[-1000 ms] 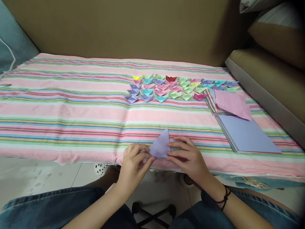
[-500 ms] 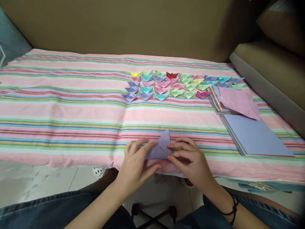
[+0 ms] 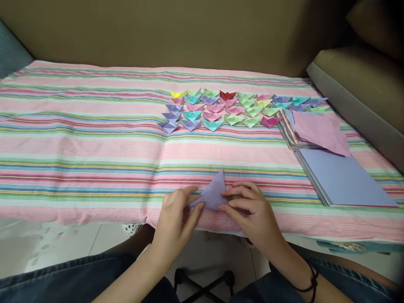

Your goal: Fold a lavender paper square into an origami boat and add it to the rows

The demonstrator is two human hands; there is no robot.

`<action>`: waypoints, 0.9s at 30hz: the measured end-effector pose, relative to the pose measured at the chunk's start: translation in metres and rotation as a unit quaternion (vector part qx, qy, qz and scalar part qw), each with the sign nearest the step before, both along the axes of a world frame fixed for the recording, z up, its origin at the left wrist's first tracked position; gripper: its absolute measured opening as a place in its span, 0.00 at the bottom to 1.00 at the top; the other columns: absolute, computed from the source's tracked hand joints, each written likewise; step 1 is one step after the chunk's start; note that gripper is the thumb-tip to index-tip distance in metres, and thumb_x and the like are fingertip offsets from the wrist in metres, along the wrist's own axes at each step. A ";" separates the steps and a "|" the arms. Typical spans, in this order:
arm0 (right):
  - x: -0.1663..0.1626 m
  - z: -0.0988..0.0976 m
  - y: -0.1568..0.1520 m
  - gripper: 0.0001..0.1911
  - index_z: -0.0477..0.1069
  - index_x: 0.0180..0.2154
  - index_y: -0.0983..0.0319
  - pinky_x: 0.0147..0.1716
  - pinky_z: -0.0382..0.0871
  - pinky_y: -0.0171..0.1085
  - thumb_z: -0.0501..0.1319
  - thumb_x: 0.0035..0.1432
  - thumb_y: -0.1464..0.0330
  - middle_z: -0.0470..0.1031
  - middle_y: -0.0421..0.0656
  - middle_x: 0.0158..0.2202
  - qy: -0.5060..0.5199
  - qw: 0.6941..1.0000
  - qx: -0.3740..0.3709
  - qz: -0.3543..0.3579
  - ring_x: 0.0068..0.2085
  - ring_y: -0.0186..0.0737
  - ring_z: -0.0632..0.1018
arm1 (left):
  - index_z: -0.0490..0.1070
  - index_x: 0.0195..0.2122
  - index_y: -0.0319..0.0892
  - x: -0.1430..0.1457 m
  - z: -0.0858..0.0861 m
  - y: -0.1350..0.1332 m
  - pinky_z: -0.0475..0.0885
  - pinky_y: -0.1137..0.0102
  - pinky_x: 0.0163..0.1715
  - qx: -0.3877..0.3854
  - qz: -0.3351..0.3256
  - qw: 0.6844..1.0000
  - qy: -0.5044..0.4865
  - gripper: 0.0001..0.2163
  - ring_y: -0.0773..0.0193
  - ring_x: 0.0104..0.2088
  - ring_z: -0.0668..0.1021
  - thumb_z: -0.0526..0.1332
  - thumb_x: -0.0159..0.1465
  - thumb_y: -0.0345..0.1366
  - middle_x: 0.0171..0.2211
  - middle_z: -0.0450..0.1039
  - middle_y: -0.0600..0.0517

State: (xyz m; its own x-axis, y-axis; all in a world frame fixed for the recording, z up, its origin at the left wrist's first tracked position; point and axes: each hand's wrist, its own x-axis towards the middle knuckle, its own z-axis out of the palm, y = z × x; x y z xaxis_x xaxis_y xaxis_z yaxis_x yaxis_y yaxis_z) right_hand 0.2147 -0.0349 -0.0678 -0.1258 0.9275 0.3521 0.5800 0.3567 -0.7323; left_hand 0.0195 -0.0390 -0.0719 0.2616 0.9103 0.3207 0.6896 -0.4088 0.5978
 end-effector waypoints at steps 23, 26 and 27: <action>-0.008 -0.001 0.004 0.08 0.74 0.20 0.57 0.40 0.67 0.48 0.68 0.46 0.71 0.77 0.41 0.29 -0.015 0.998 -0.013 -0.055 0.39 0.46 0.72 | 0.70 0.43 0.43 0.003 -0.001 -0.009 0.63 0.62 0.38 0.175 -0.005 0.973 0.152 0.10 0.57 0.40 0.73 0.53 0.64 0.28 0.40 0.77 0.48; -0.008 -0.001 0.004 0.08 0.73 0.20 0.57 0.41 0.67 0.48 0.67 0.48 0.72 0.77 0.41 0.29 -0.025 0.998 -0.006 -0.052 0.39 0.45 0.72 | 0.69 0.50 0.38 0.007 -0.007 -0.021 0.63 0.63 0.50 0.233 -0.113 0.944 0.203 0.15 0.56 0.53 0.71 0.52 0.63 0.25 0.49 0.74 0.46; -0.008 0.000 0.004 0.08 0.72 0.20 0.57 0.41 0.67 0.48 0.67 0.48 0.72 0.77 0.41 0.29 -0.026 0.998 -0.006 -0.052 0.39 0.45 0.72 | 0.68 0.51 0.36 0.009 -0.010 -0.025 0.62 0.62 0.53 0.228 -0.114 0.942 0.219 0.16 0.55 0.55 0.69 0.52 0.63 0.26 0.51 0.72 0.45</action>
